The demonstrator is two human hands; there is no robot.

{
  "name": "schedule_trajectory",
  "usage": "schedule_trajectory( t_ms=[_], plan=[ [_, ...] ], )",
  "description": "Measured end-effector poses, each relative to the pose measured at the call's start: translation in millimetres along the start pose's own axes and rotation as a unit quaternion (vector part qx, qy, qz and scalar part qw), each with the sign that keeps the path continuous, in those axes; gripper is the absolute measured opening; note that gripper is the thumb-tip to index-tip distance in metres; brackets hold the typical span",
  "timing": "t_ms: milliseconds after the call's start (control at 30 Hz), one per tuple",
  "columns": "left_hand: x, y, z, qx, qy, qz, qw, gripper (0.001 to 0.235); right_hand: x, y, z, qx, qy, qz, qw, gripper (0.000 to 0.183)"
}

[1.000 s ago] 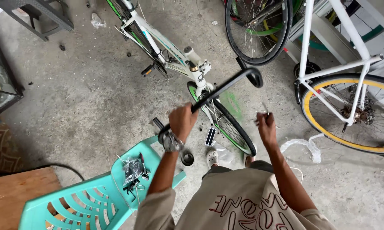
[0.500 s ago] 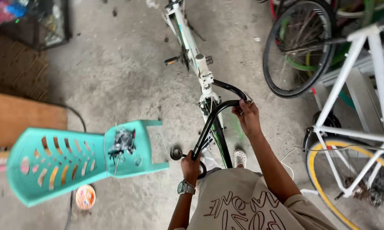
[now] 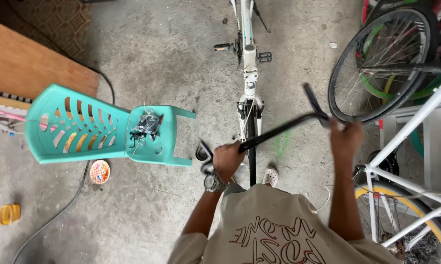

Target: The person uses an Allen key to tighten the stem bolts on a bicycle's head tube. After securing the stem, they pick up a black handlebar and insert it into the stem, aligning it with the frame.

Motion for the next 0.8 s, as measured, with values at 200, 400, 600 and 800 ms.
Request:
schedule_trajectory(
  t_ms=[200,400,600,800],
  plan=[
    [-30,70,91,0.301,0.057,-0.063,0.950,0.020,-26,8,159,0.109,0.290,-0.089,0.947,0.022],
    [-18,82,118,0.449,0.108,-0.001,0.887,0.013,-20,-94,174,0.206,0.472,-0.034,0.857,0.032],
    [-27,91,102,0.553,0.091,-0.032,0.828,0.013,1,-192,47,0.248,0.397,-0.024,0.883,0.022],
    [-48,89,108,0.597,0.016,-0.020,0.802,0.014,-1,-223,24,0.279,0.241,-0.039,0.928,0.023]
  ],
)
Point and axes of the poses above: each hand's wrist, its own y-axis towards the middle knuckle, its own x-axis out of the palm, z = x × y, the point moved 8 cm from there along y, towards the middle knuckle, and after that the axes turned 14 degrees about x, right-handed, at the moved point
